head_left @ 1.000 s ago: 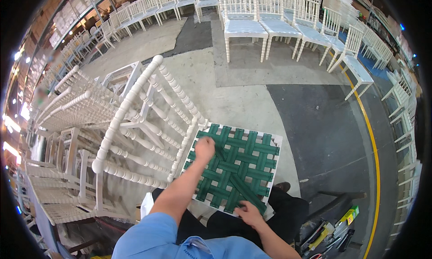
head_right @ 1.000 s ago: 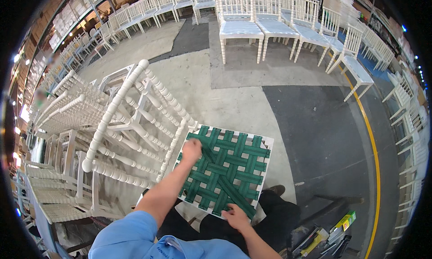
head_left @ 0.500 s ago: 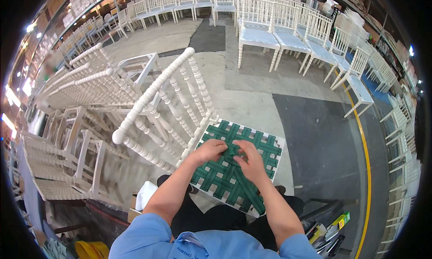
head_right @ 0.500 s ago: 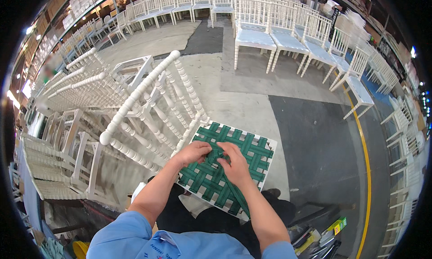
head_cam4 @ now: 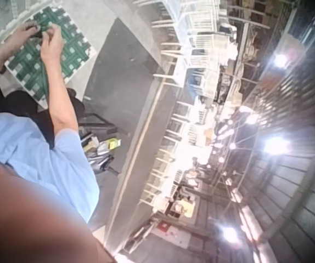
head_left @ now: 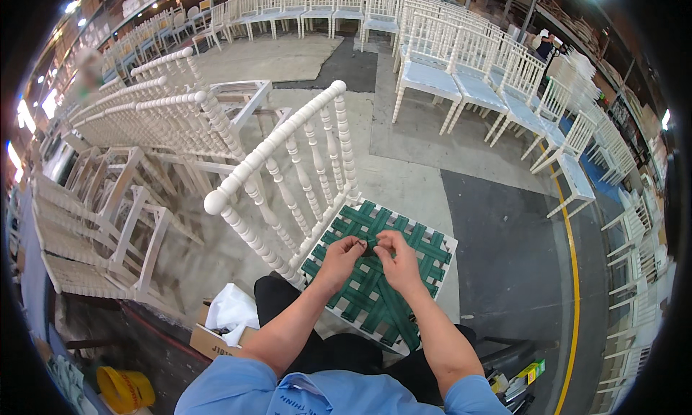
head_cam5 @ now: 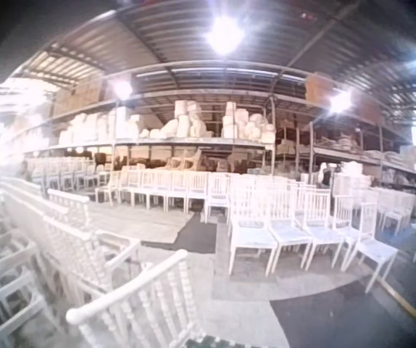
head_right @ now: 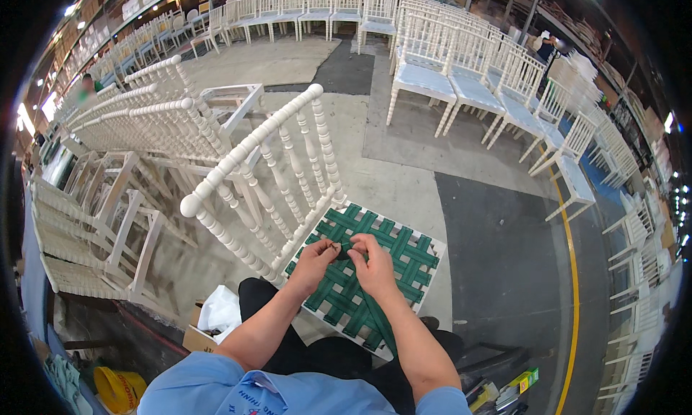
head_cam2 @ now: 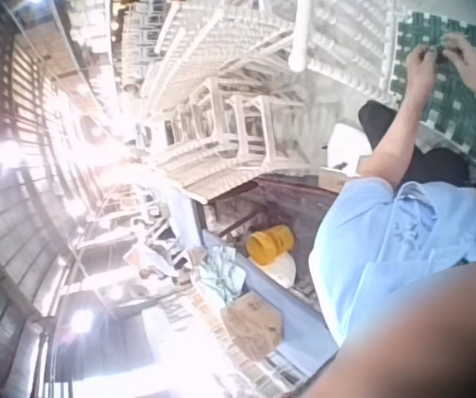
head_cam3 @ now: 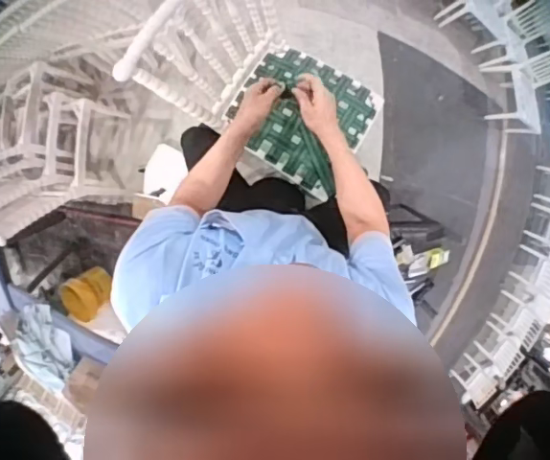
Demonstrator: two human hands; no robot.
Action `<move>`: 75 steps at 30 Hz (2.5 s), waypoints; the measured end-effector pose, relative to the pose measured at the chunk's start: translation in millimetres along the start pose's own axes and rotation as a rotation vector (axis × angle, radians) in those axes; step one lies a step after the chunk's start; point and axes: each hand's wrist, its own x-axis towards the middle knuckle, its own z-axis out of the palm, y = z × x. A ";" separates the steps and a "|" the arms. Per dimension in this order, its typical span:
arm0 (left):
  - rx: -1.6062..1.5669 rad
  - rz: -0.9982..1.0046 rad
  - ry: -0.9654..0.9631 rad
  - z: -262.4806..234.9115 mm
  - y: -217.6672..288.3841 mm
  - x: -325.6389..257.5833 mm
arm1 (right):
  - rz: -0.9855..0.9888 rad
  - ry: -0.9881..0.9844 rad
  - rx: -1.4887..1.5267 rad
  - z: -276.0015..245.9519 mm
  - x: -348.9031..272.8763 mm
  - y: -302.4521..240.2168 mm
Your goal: The person weaves green straps into a white wooden chair seat, securing them with a staple gun. They then place a white fabric sheet over the woven seat and staple it in place.
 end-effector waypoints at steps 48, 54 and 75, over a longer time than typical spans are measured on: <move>0.917 0.542 0.403 -34.6 -126.6 182.9 | 0.278 -0.280 -0.553 107.1 198.4 240.7; 1.187 0.414 0.265 -37.3 -138.0 200.4 | 0.303 -0.169 -0.613 119.9 203.0 247.5; 1.344 0.252 0.240 -33.0 -156.5 212.0 | 0.435 0.273 0.172 -48.7 96.9 210.3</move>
